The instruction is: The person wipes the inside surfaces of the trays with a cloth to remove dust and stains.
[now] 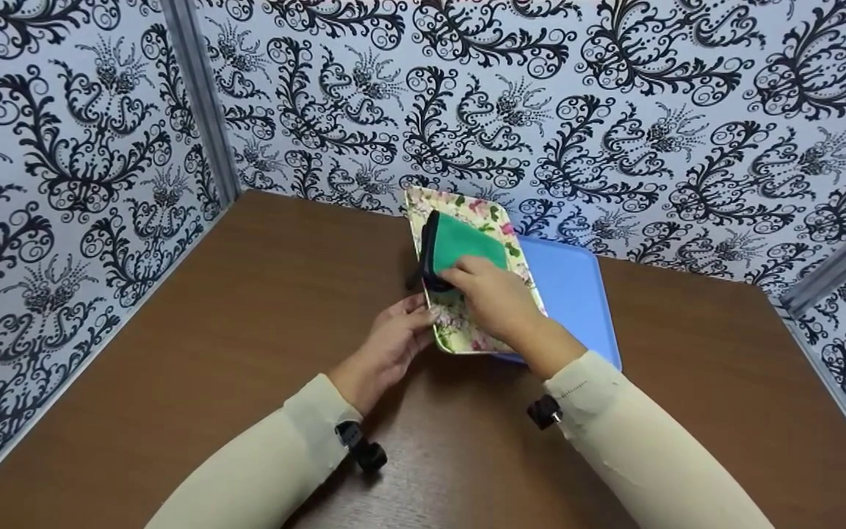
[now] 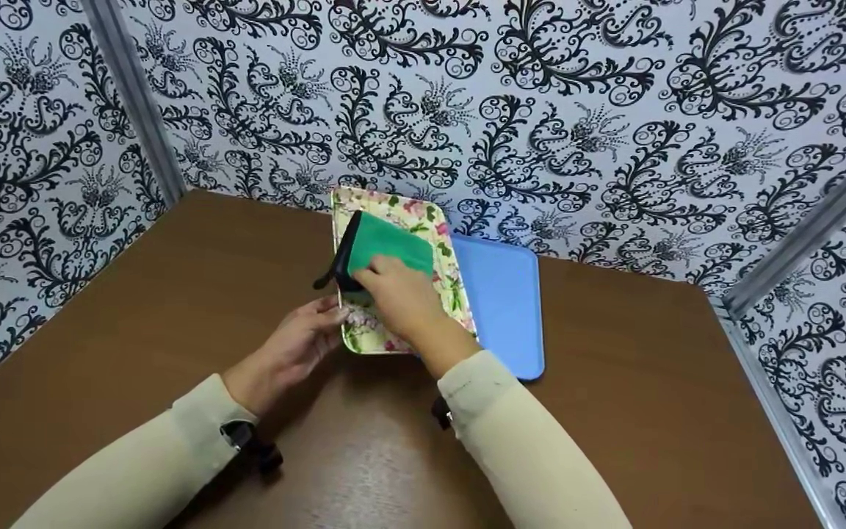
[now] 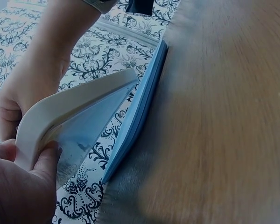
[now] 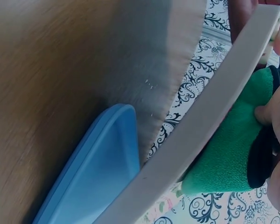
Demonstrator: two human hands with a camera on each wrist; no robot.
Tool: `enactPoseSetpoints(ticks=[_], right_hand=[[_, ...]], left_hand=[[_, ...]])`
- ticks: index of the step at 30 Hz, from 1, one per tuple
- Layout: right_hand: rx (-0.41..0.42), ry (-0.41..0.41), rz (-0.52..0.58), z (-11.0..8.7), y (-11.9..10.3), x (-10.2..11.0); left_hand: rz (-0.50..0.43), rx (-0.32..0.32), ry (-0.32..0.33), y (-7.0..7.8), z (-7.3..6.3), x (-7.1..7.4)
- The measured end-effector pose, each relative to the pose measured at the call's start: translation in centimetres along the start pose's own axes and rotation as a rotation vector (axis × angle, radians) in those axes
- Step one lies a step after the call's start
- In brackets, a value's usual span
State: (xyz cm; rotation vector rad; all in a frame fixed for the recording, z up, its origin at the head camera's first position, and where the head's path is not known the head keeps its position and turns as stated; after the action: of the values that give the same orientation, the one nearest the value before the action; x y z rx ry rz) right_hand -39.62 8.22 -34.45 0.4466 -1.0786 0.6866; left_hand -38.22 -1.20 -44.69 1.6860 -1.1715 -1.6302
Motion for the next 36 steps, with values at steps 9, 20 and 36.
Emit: enactPoseSetpoints(ticks=[9,20,36], right_hand=[[0.220,0.068,-0.048,-1.1,-0.4,0.7],[0.241,0.004,-0.171,-2.1,1.6,0.4],[0.095,-0.044,-0.128,-2.8,5.7,-0.2]], left_hand=[[-0.009,-0.004,-0.043,-0.3,0.0,-0.7],[-0.010,0.009,-0.043,-0.6,0.0,-0.6],[0.012,0.008,-0.020,-0.3,-0.1,-0.4]])
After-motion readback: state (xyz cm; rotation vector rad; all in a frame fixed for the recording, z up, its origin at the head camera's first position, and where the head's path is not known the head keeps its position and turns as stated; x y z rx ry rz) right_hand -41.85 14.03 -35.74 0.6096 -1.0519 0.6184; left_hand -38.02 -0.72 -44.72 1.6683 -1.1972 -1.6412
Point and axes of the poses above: each hand's wrist, its own z-axis towards the middle knuckle, its own x-axis out of the back of the hand, y = z × x, the point moved 10 cm from there along z, towards the middle knuckle, and after that the axes turned 2 degrees about x, right-handed, at the moved point
